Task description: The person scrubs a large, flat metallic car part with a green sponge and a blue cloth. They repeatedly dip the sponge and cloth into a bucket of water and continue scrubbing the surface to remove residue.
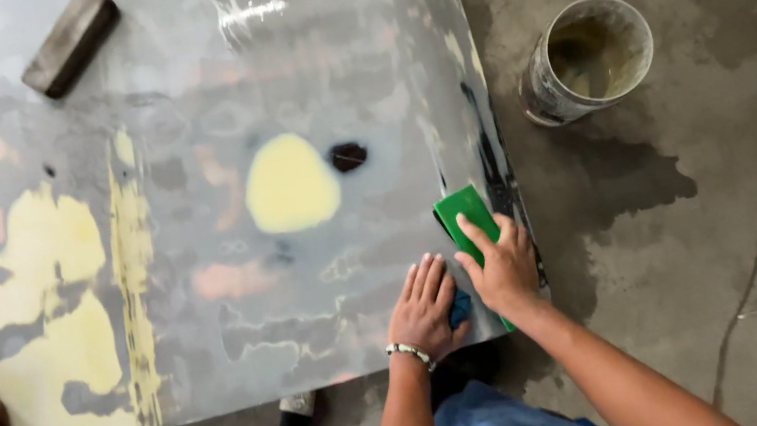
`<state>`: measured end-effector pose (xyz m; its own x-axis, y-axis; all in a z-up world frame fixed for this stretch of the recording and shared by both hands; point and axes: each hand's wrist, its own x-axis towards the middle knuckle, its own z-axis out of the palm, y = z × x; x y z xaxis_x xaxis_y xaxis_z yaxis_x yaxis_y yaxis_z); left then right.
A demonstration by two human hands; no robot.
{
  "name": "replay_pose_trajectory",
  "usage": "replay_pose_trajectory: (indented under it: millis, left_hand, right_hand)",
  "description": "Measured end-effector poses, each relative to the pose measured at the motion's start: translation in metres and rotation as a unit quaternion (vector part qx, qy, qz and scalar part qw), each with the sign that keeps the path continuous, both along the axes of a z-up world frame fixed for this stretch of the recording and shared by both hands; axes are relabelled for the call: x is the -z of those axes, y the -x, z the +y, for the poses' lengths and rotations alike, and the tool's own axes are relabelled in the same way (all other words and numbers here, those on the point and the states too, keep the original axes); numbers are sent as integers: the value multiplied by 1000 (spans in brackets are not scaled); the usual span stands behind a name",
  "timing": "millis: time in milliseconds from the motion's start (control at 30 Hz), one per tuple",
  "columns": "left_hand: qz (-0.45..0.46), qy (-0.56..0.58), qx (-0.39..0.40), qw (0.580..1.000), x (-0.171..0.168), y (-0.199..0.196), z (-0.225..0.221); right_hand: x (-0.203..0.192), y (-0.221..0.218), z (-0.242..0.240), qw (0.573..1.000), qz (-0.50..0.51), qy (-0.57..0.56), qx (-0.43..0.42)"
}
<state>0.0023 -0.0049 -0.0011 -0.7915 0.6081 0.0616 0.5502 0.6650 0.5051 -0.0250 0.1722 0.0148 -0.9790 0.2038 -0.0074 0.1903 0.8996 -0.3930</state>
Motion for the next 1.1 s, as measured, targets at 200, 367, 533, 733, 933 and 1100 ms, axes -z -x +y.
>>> replay_pose_trajectory:
  millis: [200, 367, 533, 733, 933, 1100]
  left_hand:
    - [8, 7, 1, 1000, 3, 1, -1]
    - [4, -7, -7, 1000, 3, 5, -2]
    - [-8, 3, -3, 1000, 4, 12, -4]
    - [0, 2, 13, 1000, 6, 4, -4]
    - [-3, -15, -2, 1000, -2, 10, 0]
    - [-19, 11, -7, 1000, 0, 7, -1]
  right_hand:
    - [2, 61, 7, 999, 26, 42, 17]
    - [1, 13, -1, 999, 30, 40, -11]
    - [10, 43, 3, 999, -26, 46, 1]
    - [3, 43, 6, 999, 41, 3, 23]
    - [5, 2, -6, 999, 18, -16, -28]
    - [0, 77, -2, 1000, -2, -4, 28]
